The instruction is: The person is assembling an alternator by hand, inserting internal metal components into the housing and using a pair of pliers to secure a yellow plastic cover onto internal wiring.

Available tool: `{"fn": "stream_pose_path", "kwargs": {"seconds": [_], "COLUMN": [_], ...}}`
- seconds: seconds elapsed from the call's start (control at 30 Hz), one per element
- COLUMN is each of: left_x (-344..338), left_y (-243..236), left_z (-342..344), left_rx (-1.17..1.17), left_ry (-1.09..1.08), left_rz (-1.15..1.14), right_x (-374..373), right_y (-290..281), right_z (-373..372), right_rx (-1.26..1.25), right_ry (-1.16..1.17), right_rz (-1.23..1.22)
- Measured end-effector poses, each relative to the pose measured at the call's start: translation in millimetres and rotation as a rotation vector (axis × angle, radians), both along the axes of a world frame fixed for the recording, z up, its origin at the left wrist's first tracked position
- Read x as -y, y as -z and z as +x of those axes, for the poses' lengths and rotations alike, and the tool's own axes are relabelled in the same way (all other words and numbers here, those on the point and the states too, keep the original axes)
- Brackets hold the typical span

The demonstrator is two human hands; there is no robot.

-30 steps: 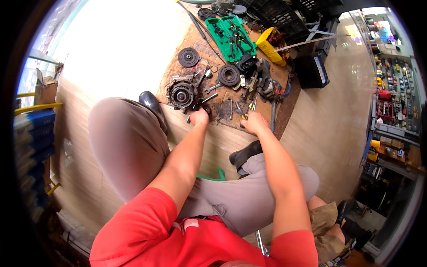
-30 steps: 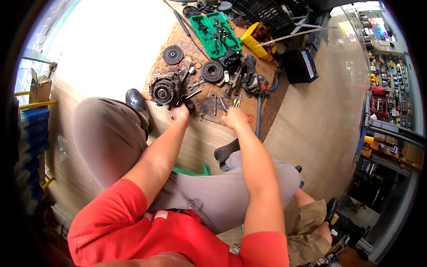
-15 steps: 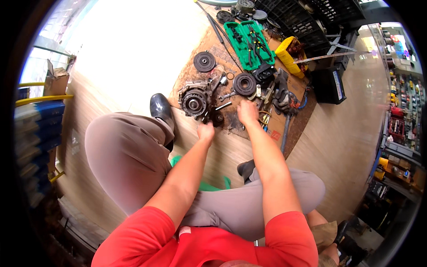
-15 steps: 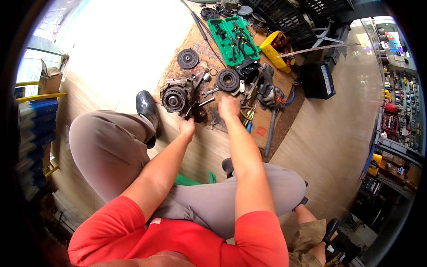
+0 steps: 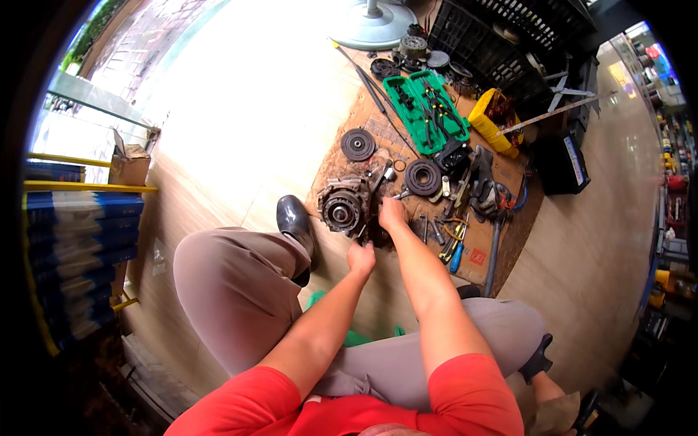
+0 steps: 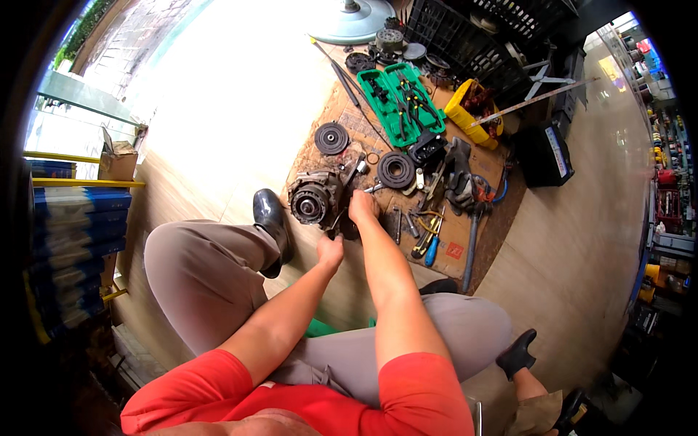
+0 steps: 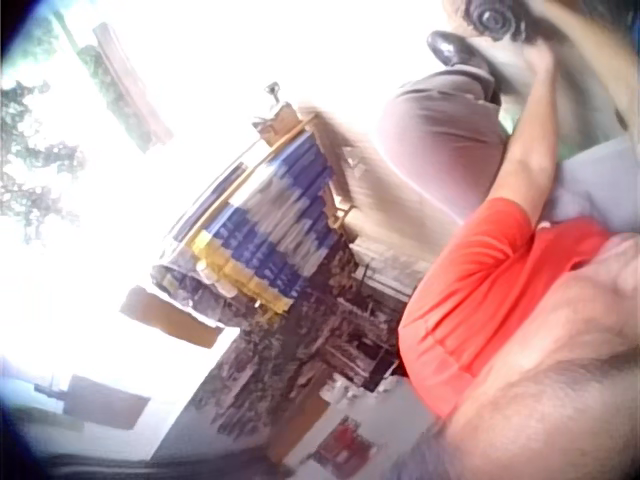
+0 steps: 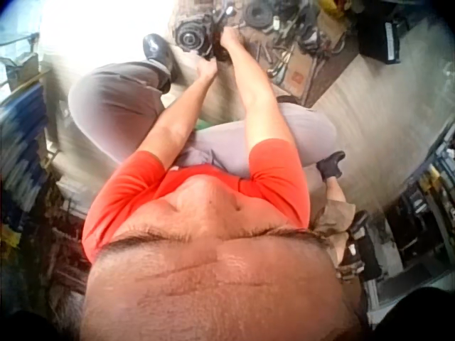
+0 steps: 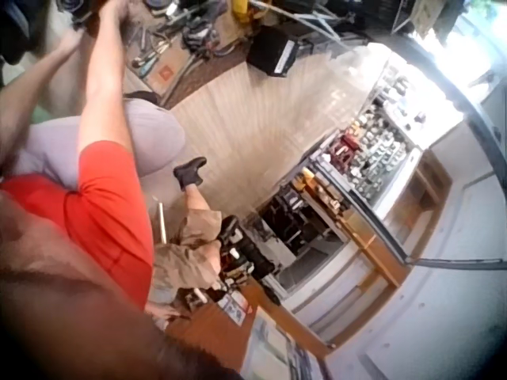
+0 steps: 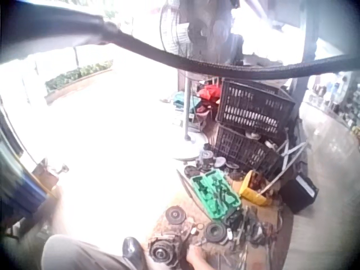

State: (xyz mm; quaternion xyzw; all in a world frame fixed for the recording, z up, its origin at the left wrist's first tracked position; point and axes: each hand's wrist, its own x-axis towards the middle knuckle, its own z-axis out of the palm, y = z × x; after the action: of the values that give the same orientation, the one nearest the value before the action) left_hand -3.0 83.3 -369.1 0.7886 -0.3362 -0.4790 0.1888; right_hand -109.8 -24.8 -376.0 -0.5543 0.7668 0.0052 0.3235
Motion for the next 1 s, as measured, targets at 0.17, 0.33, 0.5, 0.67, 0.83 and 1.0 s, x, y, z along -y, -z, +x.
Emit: {"fn": "stream_pose_path", "kwargs": {"seconds": [0.17,0.33,0.5,0.67,0.83,1.0], "left_x": [11,50,116,160,206,215], "left_y": [-30,-66,-176,-281,-361,-392], "left_z": [-16,-28,-37,-32,-17,0], "left_rx": [0.029,-0.225,-0.686,-0.674,-0.834,-0.965], "left_ry": [0.048,-0.032,-0.03,0.189,0.333,0.326], "left_rz": [-0.104,-0.329,-0.471,-0.788,-0.84,-0.721], "right_x": [-1,-4,-36,-74,-106,-130], "right_y": [-13,-85,-208,-319,-401,-449], "right_z": [-14,-17,-33,-56,-96,-133], "right_rx": [0.094,0.258,0.414,0.609,0.459,0.415], "right_ry": [0.074,0.092,-0.18,0.015,-0.025,0.055], "right_rz": [-0.153,-0.495,-0.682,-0.729,-0.675,-0.605]}}
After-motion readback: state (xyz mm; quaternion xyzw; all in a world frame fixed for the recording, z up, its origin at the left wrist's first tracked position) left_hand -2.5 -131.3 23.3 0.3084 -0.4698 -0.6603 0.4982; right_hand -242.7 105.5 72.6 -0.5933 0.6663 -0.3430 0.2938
